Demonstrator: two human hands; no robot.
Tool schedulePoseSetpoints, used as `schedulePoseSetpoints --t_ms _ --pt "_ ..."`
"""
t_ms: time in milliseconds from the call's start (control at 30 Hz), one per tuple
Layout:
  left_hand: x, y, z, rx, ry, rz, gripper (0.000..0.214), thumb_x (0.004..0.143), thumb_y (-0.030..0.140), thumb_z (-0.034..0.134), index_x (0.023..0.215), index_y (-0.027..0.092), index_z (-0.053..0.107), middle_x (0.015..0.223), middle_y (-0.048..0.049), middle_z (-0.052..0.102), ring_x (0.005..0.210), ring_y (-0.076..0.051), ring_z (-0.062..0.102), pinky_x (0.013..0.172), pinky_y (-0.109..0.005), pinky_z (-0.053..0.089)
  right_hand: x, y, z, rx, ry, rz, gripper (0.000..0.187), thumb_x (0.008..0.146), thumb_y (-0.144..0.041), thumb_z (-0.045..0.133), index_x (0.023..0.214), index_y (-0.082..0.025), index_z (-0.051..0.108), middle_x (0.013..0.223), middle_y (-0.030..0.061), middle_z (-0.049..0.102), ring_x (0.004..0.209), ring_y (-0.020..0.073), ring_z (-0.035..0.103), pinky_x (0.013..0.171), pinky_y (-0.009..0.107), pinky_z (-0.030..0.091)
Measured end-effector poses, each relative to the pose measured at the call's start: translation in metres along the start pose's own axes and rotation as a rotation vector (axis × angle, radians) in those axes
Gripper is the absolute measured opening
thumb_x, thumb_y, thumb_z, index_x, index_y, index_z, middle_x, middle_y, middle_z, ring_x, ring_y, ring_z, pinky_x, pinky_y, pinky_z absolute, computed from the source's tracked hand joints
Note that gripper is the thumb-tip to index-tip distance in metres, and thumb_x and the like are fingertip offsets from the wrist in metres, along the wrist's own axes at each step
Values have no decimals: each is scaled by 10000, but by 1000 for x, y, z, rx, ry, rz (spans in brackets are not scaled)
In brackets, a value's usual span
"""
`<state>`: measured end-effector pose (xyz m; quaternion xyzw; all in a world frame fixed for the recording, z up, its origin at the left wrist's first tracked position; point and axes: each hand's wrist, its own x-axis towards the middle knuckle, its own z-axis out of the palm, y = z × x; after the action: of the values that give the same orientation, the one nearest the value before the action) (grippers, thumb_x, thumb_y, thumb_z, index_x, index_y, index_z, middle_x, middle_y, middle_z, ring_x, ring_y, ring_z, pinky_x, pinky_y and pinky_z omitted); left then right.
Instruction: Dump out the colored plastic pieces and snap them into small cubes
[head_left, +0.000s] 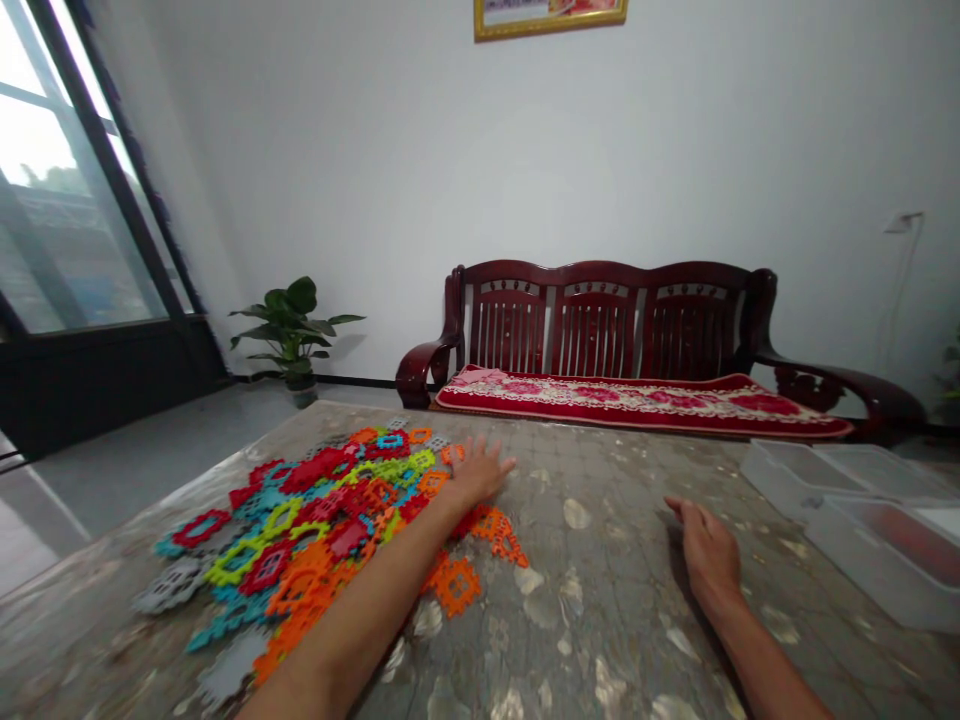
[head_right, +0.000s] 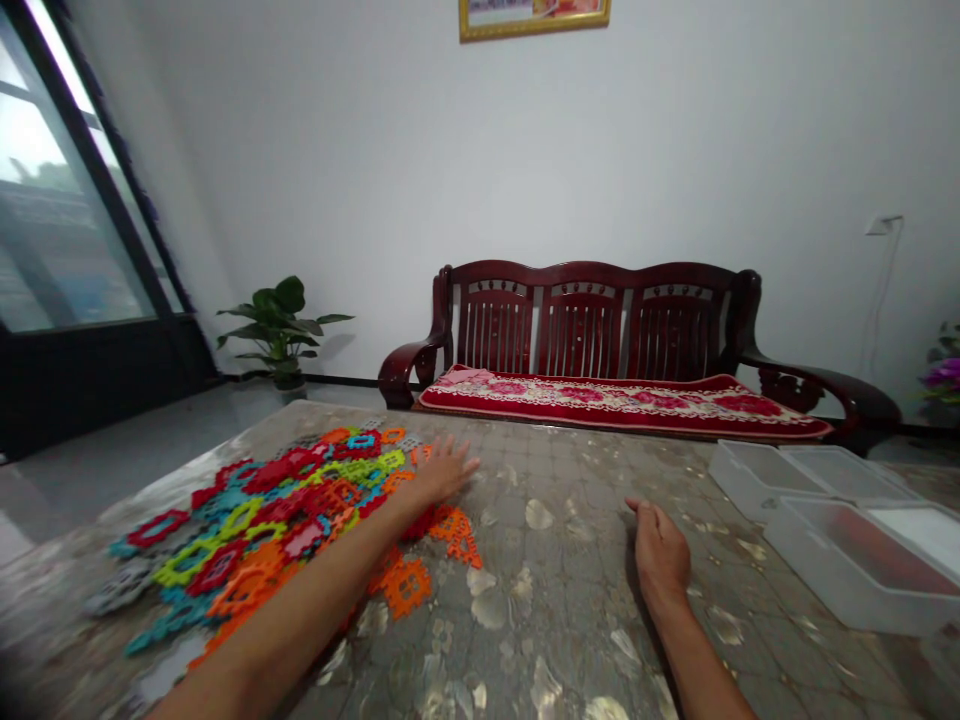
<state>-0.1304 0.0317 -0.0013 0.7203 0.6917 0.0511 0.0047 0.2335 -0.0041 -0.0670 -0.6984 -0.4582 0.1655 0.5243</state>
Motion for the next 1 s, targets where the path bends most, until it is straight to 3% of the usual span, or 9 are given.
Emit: schedulePoseSetpoints --t_ms 100,200,267,433,633,733,833,1000 --pt "-32 47 14 -44 -32 56 734 962 676 262 1593 318 379 1689 -140 301 1553 -406 236 1184 -723 167 0 0 0 3 -12 1 642 788 -583 356 1016 -166 787 1116 160 765 1047 320 660 931 430 473" --pt "-60 66 27 -65 -17 98 771 951 700 276 1592 287 392 1688 -157 295 1559 -419 207 1201 -717 118 -1 0 -1 7 -2 -26 631 799 -575 352 1000 -162 785 1083 157 770 1033 318 659 916 423 476" --pt "-70 62 30 -52 1 92 739 959 681 289 1580 300 417 1670 -150 341 1548 -419 239 1202 -712 130 -2 0 -1 -3 5 -34 622 794 -574 354 971 -164 787 1054 155 774 1006 318 662 895 421 482" --pt "-72 26 23 26 58 76 635 980 604 351 1534 326 488 1647 -124 397 1543 -403 259 1208 -701 129 -3 -4 -2 -22 -1 -42 623 776 -576 354 953 -167 789 1017 158 778 976 321 664 868 421 482" --pt "-70 -11 9 100 47 119 574 1002 560 361 1508 335 512 1620 -103 443 1534 -359 291 1228 -647 147 -3 -7 -3 -38 -29 6 647 763 -560 348 1008 -152 785 1079 166 768 1015 328 659 890 420 470" --pt "-71 -23 2 118 -16 150 556 1010 539 379 1520 345 485 1640 -98 412 1532 -337 303 1226 -625 179 -4 -9 -4 -47 -30 -2 652 773 -560 338 1014 -151 785 1083 166 767 1014 326 661 880 412 471" --pt "-80 -23 -2 103 -64 160 555 1014 523 385 1528 332 470 1650 -112 391 1537 -346 293 1216 -642 189 -6 -11 -5 -61 -35 -9 634 772 -543 342 1000 -157 789 1074 160 769 1016 326 659 851 397 473" --pt "-107 -3 8 20 -4 224 586 1019 558 331 1549 334 441 1650 -119 389 1547 -361 268 1213 -679 184 -6 -11 -6 -73 -28 5 621 763 -537 366 1004 -163 801 1046 158 776 968 324 662 809 386 472"
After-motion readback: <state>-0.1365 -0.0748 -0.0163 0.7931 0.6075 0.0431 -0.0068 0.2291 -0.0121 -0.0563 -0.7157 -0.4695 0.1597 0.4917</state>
